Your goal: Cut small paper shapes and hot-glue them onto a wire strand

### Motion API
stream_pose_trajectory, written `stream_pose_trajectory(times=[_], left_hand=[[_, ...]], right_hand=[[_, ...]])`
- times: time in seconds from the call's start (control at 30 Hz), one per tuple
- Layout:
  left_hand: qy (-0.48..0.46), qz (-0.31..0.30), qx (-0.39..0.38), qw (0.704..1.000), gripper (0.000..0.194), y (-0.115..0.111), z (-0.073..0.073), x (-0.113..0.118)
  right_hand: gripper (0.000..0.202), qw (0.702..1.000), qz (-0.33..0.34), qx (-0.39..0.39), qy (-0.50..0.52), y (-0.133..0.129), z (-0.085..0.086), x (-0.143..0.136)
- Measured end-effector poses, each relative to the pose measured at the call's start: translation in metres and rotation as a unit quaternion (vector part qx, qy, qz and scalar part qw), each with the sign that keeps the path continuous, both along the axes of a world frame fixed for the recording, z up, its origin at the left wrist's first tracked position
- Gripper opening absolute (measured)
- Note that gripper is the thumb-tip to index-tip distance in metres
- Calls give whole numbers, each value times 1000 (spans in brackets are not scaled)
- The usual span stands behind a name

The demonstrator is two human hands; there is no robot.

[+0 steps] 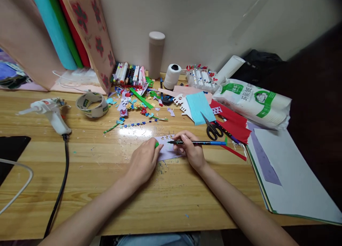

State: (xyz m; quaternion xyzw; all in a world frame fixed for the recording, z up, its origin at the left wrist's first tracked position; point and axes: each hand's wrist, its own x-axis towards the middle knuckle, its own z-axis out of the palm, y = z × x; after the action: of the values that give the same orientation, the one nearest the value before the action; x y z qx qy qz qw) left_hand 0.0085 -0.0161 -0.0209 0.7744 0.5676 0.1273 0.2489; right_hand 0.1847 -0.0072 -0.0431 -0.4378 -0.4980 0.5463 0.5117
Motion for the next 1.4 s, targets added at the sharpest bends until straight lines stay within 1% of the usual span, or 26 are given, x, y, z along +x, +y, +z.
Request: stream_pose_trajectory(times=[0.07, 0.13, 0.27, 0.37, 0.5, 0.6, 0.7, 0.77, 0.87, 0.97, 1.07, 1.17, 1.23, 1.3, 1.4], left_hand=[[-23, 11, -16, 1000, 25, -2, 1, 1], [-47, 5, -19, 999, 23, -5, 2, 2], [-81, -18, 11, 997, 21, -6, -2, 0], [-96, -31, 17, 995, 21, -5, -5, 1], [-108, -55, 12, 993, 18, -5, -3, 3], [-98, -76, 25, 992, 19, -5, 0, 2], [-66, -139, 61, 986, 21, -6, 1, 1], [-52, -185, 75, 978, 23, -7, 1, 1], [-71, -216, 59, 972, 26, -9, 1, 2], [-109, -243, 35, 963, 26, -12, 0, 1], [-125, -266, 17, 956, 27, -16, 2, -1], [-147, -257, -26, 955, 31, -19, 4, -1], [-169, -238, -71, 954, 34, -19, 7, 2], [-194, -204, -97, 955, 33, -14, 10, 7], [-229, -124, -69, 963, 26, -3, 19, 10]], right_hand=[[25, 1000, 1, -2, 1, -1, 1, -2], [27, 1000, -17, -5, -3, -1, 1, -3], [32, 998, -64, -18, -15, 1, -1, -3], [35, 998, -66, -15, -19, 1, -1, -4], [33, 999, -34, -5, -20, -1, 0, -5], [31, 1000, 3, -6, -27, -4, 0, -6], [30, 999, 34, 10, -41, -9, -1, -8], [33, 997, 32, 36, -60, -12, -1, -10], [39, 989, 18, 104, -100, -17, 1, -11], [41, 976, 62, 169, -124, -20, 4, -11], [41, 969, 111, 189, -116, -21, 4, -11], [40, 968, 130, 185, -108, -20, 2, -12], [40, 971, 116, 180, -105, -17, 2, -10], [39, 978, 73, 168, -103, -12, 5, -4], [35, 981, -30, 157, -112, 2, 17, 19]])
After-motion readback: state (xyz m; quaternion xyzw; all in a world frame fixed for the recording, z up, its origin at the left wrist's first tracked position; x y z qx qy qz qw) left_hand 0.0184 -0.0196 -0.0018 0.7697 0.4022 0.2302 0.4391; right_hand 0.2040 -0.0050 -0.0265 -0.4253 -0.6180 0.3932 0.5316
